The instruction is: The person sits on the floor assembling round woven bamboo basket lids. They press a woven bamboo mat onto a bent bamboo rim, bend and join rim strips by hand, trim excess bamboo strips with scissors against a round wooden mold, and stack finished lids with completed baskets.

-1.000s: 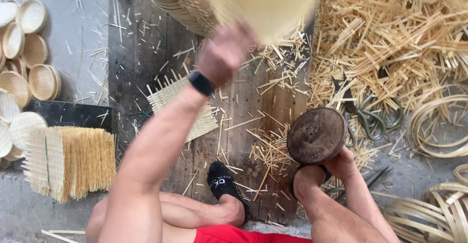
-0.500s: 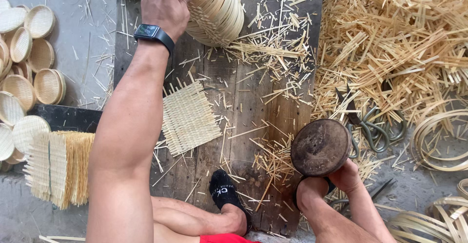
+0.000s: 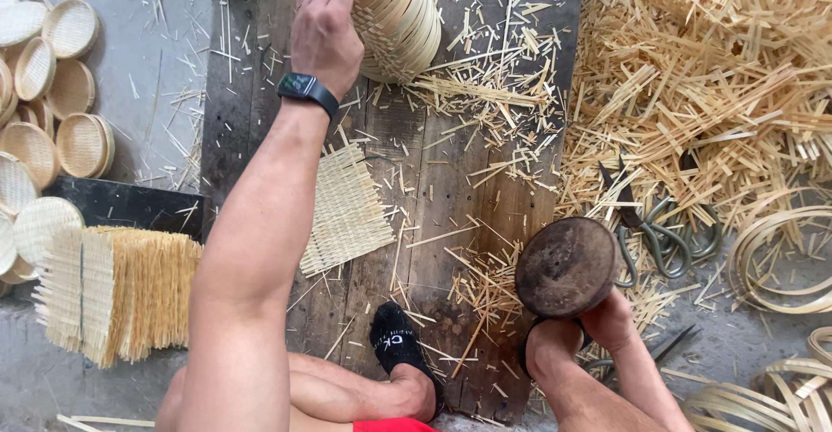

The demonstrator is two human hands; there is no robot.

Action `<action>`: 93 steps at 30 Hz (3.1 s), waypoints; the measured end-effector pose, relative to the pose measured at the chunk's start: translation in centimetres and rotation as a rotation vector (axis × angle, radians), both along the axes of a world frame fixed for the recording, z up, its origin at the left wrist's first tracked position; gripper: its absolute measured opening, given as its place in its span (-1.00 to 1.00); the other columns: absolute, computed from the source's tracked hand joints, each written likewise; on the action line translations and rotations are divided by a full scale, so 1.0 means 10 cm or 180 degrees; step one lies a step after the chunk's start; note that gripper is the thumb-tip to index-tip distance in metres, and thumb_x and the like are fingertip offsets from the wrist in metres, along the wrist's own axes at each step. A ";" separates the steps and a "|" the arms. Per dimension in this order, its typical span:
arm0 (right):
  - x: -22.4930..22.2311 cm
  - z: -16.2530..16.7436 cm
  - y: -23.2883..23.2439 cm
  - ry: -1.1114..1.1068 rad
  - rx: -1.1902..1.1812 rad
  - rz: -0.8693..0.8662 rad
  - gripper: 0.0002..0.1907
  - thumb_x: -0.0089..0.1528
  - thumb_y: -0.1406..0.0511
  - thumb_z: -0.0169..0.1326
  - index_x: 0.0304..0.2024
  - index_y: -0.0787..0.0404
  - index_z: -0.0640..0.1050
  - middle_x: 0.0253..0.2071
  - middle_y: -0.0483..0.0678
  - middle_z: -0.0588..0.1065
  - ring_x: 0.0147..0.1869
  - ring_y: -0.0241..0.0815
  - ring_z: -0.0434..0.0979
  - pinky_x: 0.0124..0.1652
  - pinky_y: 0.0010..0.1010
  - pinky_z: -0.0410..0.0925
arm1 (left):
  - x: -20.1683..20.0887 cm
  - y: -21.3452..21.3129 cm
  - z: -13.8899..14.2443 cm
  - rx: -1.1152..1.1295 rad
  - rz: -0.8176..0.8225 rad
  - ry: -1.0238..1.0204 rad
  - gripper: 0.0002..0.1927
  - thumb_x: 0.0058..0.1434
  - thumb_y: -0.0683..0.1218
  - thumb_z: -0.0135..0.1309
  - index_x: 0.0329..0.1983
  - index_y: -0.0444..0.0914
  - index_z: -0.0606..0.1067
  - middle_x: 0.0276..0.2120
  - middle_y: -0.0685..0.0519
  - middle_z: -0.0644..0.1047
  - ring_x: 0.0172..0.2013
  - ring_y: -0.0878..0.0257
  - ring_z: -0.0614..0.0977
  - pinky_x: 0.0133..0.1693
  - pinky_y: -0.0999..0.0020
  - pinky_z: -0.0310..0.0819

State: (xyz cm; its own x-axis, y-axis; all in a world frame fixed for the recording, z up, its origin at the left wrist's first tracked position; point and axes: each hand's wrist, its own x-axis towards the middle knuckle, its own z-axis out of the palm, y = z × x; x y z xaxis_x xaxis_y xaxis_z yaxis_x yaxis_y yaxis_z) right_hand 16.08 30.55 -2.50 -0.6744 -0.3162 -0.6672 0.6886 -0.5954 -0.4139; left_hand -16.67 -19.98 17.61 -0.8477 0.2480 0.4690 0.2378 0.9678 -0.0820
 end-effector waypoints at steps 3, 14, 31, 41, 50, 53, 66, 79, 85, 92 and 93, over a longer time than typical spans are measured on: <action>-0.16 0.14 -0.21 0.0195 0.0148 0.0263 -0.44 0.33 0.08 -0.14 0.25 0.30 0.40 0.13 0.17 0.50 0.19 0.13 0.50 0.10 0.07 0.40 | 0.14 -0.05 -0.12 0.0355 0.0175 -0.0086 -0.38 0.41 -0.32 -0.16 0.56 -0.34 0.16 0.50 -0.20 0.23 0.51 -0.02 0.24 0.51 0.08 -0.15; -0.79 0.62 -1.05 -0.0204 0.1604 0.1422 -0.67 0.34 0.42 -0.07 0.13 0.42 0.51 -0.03 0.23 0.61 -0.06 0.08 0.68 -0.14 -0.12 0.55 | 0.82 -0.60 -0.43 0.2801 0.1291 -0.0862 -0.31 0.41 0.35 -0.23 0.29 -0.23 0.47 0.20 -0.11 0.56 0.25 0.04 0.57 0.29 0.18 0.41; -4.34 0.64 -2.83 0.1763 0.1259 0.1460 -0.13 0.39 -0.16 -0.55 0.52 0.32 -0.10 0.57 0.20 -0.06 0.67 0.03 -0.15 0.50 -0.21 -0.15 | -0.40 -0.47 -1.60 0.7616 0.0577 -0.0708 0.12 0.15 0.63 -0.39 0.56 -0.20 0.07 0.51 -0.12 0.16 0.45 -0.07 0.21 0.42 -0.04 0.03; -4.37 0.06 -3.31 0.1761 0.0463 0.0827 -0.22 0.42 -0.13 -0.23 0.46 0.26 0.18 0.51 0.11 0.21 0.59 0.03 0.15 0.50 -0.12 0.06 | -0.46 -0.27 -1.88 0.7565 0.0830 -0.0160 -0.04 0.33 0.49 -0.29 0.53 -0.27 0.11 0.46 -0.24 0.22 0.41 -0.10 0.29 0.37 -0.01 0.22; -4.49 0.14 -3.53 0.1948 0.0495 0.1034 -0.14 0.42 -0.18 -0.29 0.50 0.32 0.09 0.53 0.28 0.13 0.65 0.16 0.09 0.52 -0.07 0.08 | -0.40 -0.59 -1.84 0.7600 0.0795 -0.0452 -0.11 0.29 0.46 -0.26 0.52 -0.16 0.10 0.44 -0.18 0.17 0.41 -0.08 0.26 0.33 -0.14 0.25; -4.52 0.19 -3.88 0.1859 0.0406 0.1122 -0.09 0.38 -0.23 -0.40 0.52 0.29 0.08 0.54 0.22 0.11 0.64 0.08 0.05 0.53 -0.13 0.04 | -0.29 -0.89 -1.83 0.7505 0.0822 -0.0268 -0.20 0.32 0.37 -0.16 0.46 -0.20 0.20 0.40 -0.17 0.25 0.37 -0.04 0.31 0.33 -0.07 0.26; -4.45 0.25 -4.47 0.1985 0.0761 0.1759 0.01 0.31 -0.32 -0.47 0.52 0.26 0.13 0.55 0.12 0.16 0.62 -0.05 0.08 0.50 -0.19 -0.04 | -0.16 -1.44 -1.92 0.7995 0.1237 0.0621 -0.42 0.41 0.19 -0.10 0.28 -0.31 0.38 0.20 -0.03 0.48 0.16 0.08 0.49 0.17 0.14 0.37; -3.59 1.06 -3.11 0.2641 0.3284 0.2600 -0.49 0.42 0.11 -0.17 0.26 0.33 0.43 0.12 0.16 0.53 0.17 -0.04 0.55 0.14 -0.20 0.41 | 0.21 -1.58 -1.65 0.6902 0.1789 -0.0389 -0.05 0.31 0.52 -0.31 0.56 -0.15 0.10 0.45 -0.06 0.20 0.40 0.09 0.23 0.30 0.11 0.05; -2.24 1.25 -1.74 0.2083 0.4438 0.2746 -0.60 0.35 0.18 0.03 0.15 0.28 0.54 0.05 0.17 0.56 0.06 -0.01 0.61 0.00 -0.24 0.46 | 0.56 -1.76 -1.48 0.5516 0.2811 -0.0870 -0.10 0.20 0.47 -0.18 0.35 -0.25 0.45 0.28 -0.24 0.47 0.27 -0.07 0.48 0.17 0.08 0.41; -1.26 1.55 -1.28 0.1252 0.4520 0.2750 -0.51 0.36 0.14 0.02 0.27 0.24 0.44 0.11 0.16 0.52 0.10 0.00 0.59 0.02 -0.18 0.46 | 1.34 -1.80 -1.05 0.2621 0.1792 -0.2502 -0.22 0.27 0.32 0.09 0.27 -0.39 0.41 0.09 -0.24 0.53 0.12 -0.05 0.56 0.13 0.18 0.38; -1.28 1.72 -1.28 0.1082 0.4586 0.3016 -0.49 0.37 0.12 0.00 0.30 0.22 0.41 0.14 0.17 0.49 0.10 0.02 0.59 0.02 -0.15 0.46 | 1.47 -1.82 -0.93 0.2241 0.1381 -0.2831 -0.24 0.29 0.30 0.09 0.28 -0.39 0.39 0.08 -0.26 0.52 0.10 -0.10 0.54 0.10 0.13 0.36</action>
